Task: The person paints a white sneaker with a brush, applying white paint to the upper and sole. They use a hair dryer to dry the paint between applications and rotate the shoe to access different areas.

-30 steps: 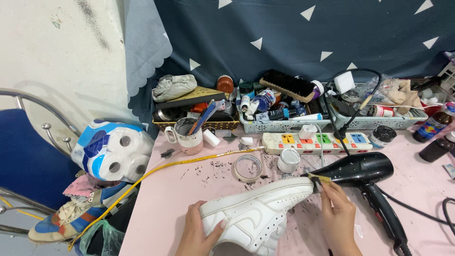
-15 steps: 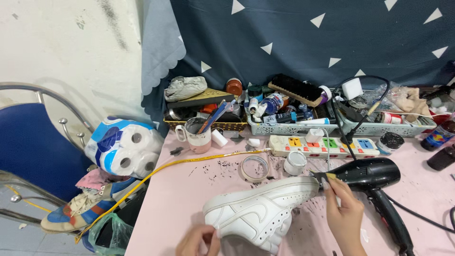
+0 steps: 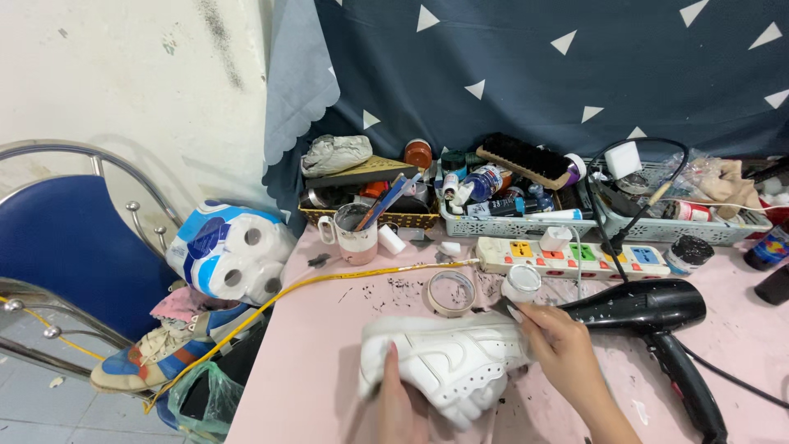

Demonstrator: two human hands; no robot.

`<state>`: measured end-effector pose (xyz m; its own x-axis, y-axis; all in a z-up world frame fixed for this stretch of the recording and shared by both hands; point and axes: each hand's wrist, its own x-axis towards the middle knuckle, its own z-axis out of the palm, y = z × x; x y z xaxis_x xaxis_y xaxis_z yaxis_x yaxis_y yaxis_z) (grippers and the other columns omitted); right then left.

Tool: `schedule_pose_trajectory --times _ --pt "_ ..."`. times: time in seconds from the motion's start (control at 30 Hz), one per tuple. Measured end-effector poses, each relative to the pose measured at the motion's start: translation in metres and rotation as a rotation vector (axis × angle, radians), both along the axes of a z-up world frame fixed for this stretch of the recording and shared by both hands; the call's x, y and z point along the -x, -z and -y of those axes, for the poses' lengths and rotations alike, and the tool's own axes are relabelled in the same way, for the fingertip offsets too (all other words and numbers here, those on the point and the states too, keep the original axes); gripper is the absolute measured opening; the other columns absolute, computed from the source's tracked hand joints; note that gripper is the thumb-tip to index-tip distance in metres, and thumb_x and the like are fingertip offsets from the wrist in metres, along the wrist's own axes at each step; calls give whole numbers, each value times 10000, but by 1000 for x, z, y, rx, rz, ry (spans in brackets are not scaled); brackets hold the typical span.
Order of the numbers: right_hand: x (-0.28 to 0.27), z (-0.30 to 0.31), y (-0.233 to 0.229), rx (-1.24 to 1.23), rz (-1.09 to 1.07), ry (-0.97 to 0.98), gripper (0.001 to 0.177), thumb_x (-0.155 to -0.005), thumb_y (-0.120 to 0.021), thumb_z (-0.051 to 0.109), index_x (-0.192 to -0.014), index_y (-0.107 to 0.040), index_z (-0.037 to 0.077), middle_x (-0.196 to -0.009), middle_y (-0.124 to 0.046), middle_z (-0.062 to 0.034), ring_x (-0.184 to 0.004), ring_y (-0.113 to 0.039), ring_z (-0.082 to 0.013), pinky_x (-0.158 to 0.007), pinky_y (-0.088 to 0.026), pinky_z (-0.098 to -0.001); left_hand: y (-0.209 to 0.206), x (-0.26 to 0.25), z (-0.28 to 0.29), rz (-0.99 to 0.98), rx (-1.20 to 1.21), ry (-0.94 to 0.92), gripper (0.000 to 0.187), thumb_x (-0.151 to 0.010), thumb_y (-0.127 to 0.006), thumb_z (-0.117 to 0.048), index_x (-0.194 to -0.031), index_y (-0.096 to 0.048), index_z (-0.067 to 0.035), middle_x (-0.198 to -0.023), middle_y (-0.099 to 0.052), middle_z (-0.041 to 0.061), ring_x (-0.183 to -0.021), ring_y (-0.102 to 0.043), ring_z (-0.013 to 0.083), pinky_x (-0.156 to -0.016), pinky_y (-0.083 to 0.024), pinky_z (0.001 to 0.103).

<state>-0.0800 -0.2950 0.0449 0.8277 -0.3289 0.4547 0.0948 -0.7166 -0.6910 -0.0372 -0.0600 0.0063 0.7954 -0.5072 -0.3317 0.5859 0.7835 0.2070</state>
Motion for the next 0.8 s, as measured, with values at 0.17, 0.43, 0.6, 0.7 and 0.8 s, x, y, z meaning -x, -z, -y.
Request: schedule_pose_trajectory --times 0.17,0.43,0.6,0.7,0.8 --pt "29 19 -17 -117 52 -21 292 -879 -701 30 -1164 -728 -24 -1079 -805 -130 -916 -713 -125 -810 -552 -265 -55 -40 -11 174 -327 -69 629 -963 -444 -451 -1402 -524 -6 -1318 -680 188 -1162 -689 320 -994 -549 450" --pt "14 6 -48 -45 349 -65 263 -926 -679 -7 -1185 -726 -27 -1233 -740 -151 -1194 -694 -203 -979 -532 -306 -80 -116 -23 802 -557 427 517 -937 -597 -281 -1368 -578 5 -1211 -709 138 -1069 -686 248 -932 -543 406" --pt "-16 -12 -74 245 365 -187 318 -876 -646 -37 -1177 -734 9 -1189 -759 -127 -1172 -713 -301 -1101 -498 -407 -82 -121 1 958 -720 587 460 -935 -646 -266 -1320 -670 -14 -1241 -726 76 -1073 -709 111 -904 -560 245" --pt "-20 -21 -63 382 365 -187 327 -856 -651 -33 -1167 -732 26 -1203 -749 -131 -1177 -682 -342 -1014 -509 -410 -67 -129 9 742 -723 575 405 -903 -640 -274 -1226 -669 -31 -1092 -732 119 -879 -734 170 -741 -598 296" --pt "-13 -23 -43 471 432 -233 343 -861 -654 -17 -1191 -721 44 -1189 -732 -115 -1163 -688 -318 -970 -525 -411 -51 -142 16 756 -680 599 381 -911 -659 -271 -1159 -694 16 -1038 -745 133 -851 -743 183 -740 -596 303"
